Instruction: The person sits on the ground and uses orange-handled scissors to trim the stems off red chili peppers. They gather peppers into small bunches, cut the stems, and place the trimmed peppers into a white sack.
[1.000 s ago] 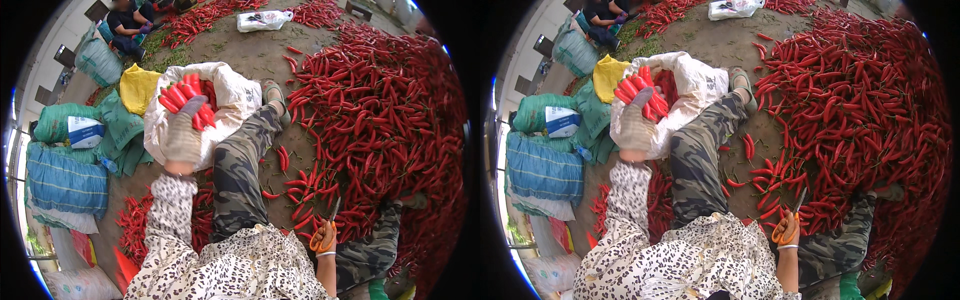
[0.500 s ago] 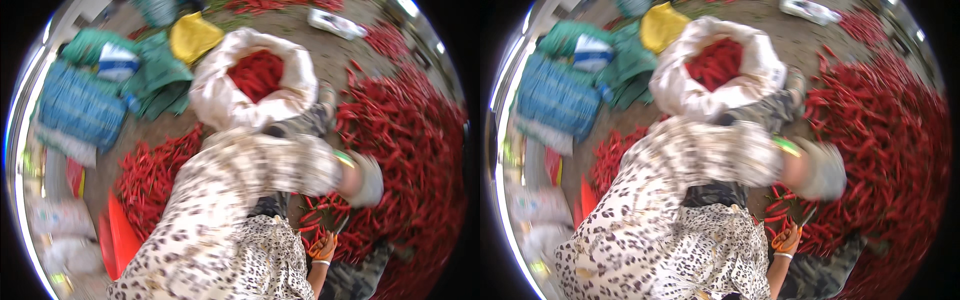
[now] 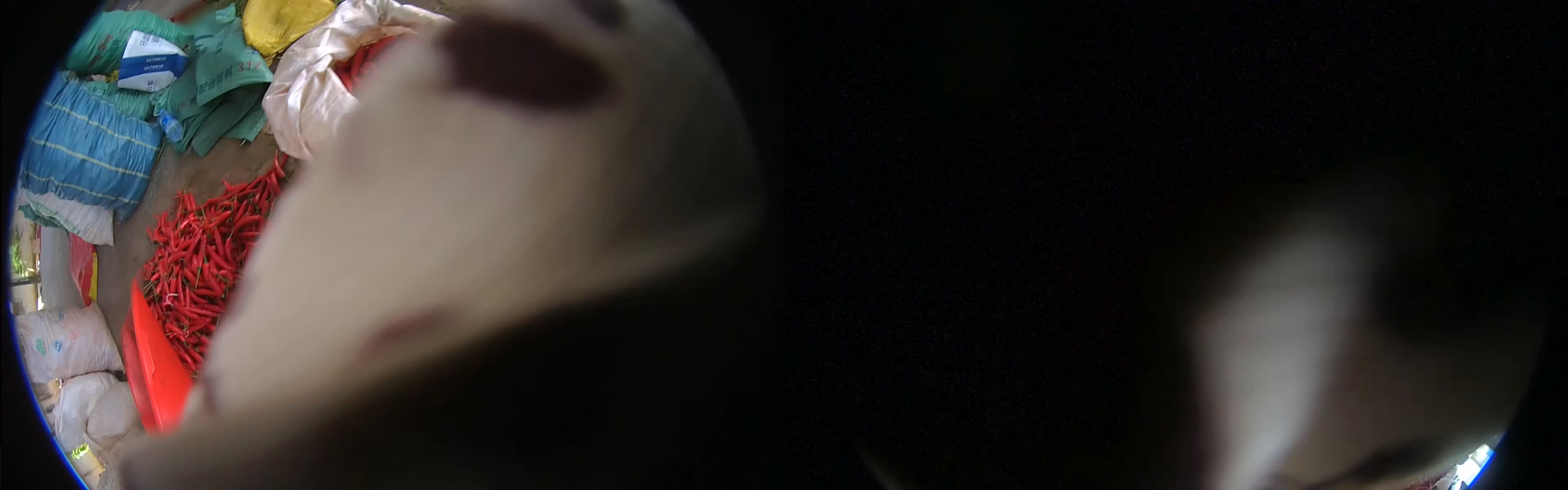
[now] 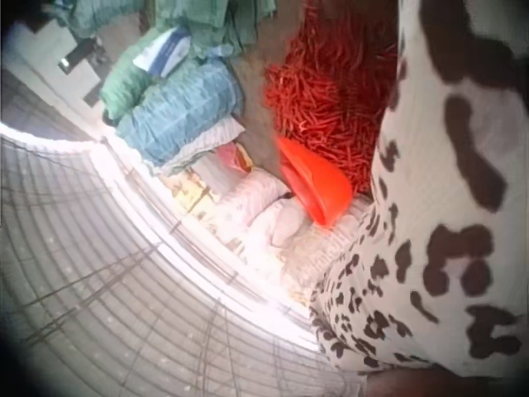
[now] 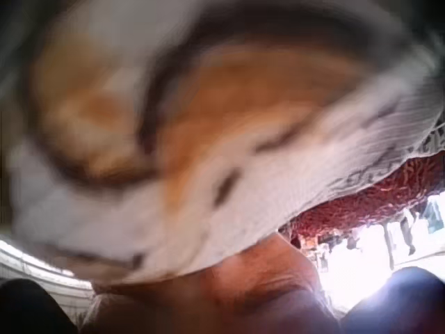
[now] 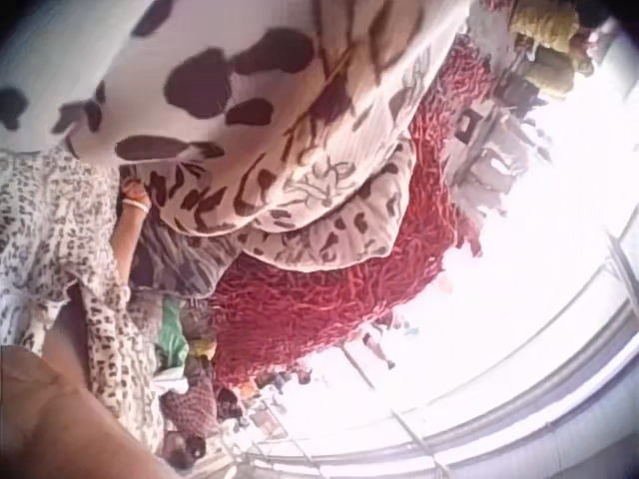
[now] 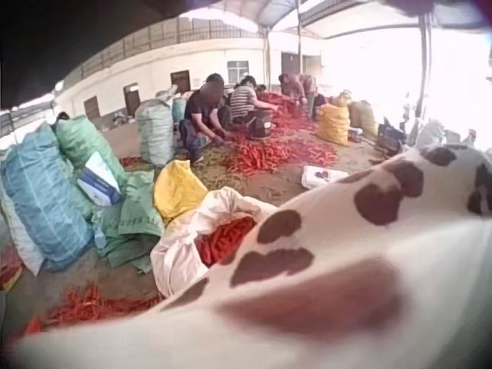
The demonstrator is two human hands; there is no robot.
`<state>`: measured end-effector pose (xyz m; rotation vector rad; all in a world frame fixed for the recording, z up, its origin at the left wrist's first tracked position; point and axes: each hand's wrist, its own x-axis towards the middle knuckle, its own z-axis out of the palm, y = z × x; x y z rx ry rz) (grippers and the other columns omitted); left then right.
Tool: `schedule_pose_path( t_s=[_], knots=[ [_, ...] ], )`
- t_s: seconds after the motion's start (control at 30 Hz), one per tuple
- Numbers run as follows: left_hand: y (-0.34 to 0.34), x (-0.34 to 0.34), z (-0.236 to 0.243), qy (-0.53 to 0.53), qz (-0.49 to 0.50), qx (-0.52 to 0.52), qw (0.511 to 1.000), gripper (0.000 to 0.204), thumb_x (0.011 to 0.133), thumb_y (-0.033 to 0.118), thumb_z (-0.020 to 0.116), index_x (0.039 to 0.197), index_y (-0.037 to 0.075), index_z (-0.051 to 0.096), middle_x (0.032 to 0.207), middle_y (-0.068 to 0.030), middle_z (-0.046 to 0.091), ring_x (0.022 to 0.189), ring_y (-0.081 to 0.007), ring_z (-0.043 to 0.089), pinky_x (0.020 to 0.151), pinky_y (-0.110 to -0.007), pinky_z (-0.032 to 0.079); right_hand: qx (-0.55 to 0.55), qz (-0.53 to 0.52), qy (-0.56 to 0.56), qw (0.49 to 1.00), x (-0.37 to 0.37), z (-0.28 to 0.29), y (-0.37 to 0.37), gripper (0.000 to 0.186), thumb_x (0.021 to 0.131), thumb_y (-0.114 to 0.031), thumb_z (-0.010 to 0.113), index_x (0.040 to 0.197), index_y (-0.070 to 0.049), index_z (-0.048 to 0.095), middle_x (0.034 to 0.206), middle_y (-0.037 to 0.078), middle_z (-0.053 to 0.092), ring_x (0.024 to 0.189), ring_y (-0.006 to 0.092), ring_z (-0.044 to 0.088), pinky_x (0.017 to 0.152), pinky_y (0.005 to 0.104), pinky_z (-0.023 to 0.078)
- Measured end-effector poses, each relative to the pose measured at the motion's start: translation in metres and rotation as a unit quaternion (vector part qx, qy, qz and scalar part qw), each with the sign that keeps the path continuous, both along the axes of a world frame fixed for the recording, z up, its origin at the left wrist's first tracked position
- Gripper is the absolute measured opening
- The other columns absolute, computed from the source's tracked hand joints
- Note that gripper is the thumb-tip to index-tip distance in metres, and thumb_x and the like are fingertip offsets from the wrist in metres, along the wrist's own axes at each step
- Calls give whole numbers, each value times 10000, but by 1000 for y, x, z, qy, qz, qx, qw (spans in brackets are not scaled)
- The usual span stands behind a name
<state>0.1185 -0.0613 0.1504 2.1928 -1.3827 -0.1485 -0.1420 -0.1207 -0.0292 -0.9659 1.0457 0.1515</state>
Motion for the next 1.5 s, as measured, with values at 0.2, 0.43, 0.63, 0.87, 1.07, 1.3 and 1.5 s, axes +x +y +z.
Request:
schedule_pose_path(
  t_s=[0.2, 0.43, 0.63, 0.87, 1.07, 1.3, 1.5],
  knots=[
    [-14, 0, -1, -23, -59, 59, 996, 451, 728, 144, 650, 1144, 28, 521, 1043, -154, 577, 997, -255, 555, 856, -301, 437, 13, -33, -8, 999, -5, -1, 3, 371, 810, -223, 624, 1098, -52, 464, 679, -19, 453, 525, 66, 410, 446, 212, 346],
    [16, 8, -3, -39, -114, 136, 983, 453, 727, 163, 656, 1140, 31, 525, 1040, -157, 577, 993, -257, 558, 851, -304, 441, -66, -48, -12, 997, 3, 0, -4, 429, 798, -183, 645, 1142, -29, 441, 725, -2, 478, 565, 75, 440, 478, 217, 376],
    [25, -48, -74, 379, 24, -62, 923, 378, 783, 150, 586, 1124, 6, 512, 1073, -163, 574, 1013, -224, 554, 867, -302, 431, -324, 2, 42, 945, 3, -28, -39, 596, 751, -176, 698, 1212, 28, 381, 915, 94, 540, 808, 169, 524, 750, 273, 426],
    [51, -157, -189, 801, 300, 30, 517, 288, 774, 99, 631, 1053, 53, 573, 942, -16, 587, 837, -79, 533, 771, -218, 439, -503, 232, 243, 797, 47, -50, -65, 628, 771, -254, 614, 1270, 3, 333, 1123, 230, 537, 1044, 355, 523, 895, 406, 406],
    [40, -150, -194, 782, 281, -82, 551, 303, 790, 75, 597, 1087, 29, 556, 983, -43, 598, 906, -128, 544, 843, -237, 422, -399, 575, 367, 614, 103, -4, -87, 424, 822, -356, 535, 1102, -37, 525, 1065, 195, 586, 995, 339, 561, 841, 417, 449],
    [32, -159, -178, 848, 267, -91, 449, 236, 799, 67, 587, 1033, 45, 566, 946, -27, 595, 874, -132, 533, 791, -275, 444, -505, 562, 70, 651, 188, 10, -21, 322, 795, -349, 571, 968, -78, 560, 955, 130, 607, 901, 311, 584, 754, 410, 468],
    [21, -256, -355, 911, 249, -310, 107, 451, 955, 387, 263, 1267, 80, 372, 1237, -101, 465, 1057, -204, 457, 935, -325, 374, -528, 501, -64, 682, 260, -56, 62, 652, 683, -249, 709, 1234, -103, 393, 1142, 153, 484, 1033, 340, 496, 849, 392, 437]
  ],
)
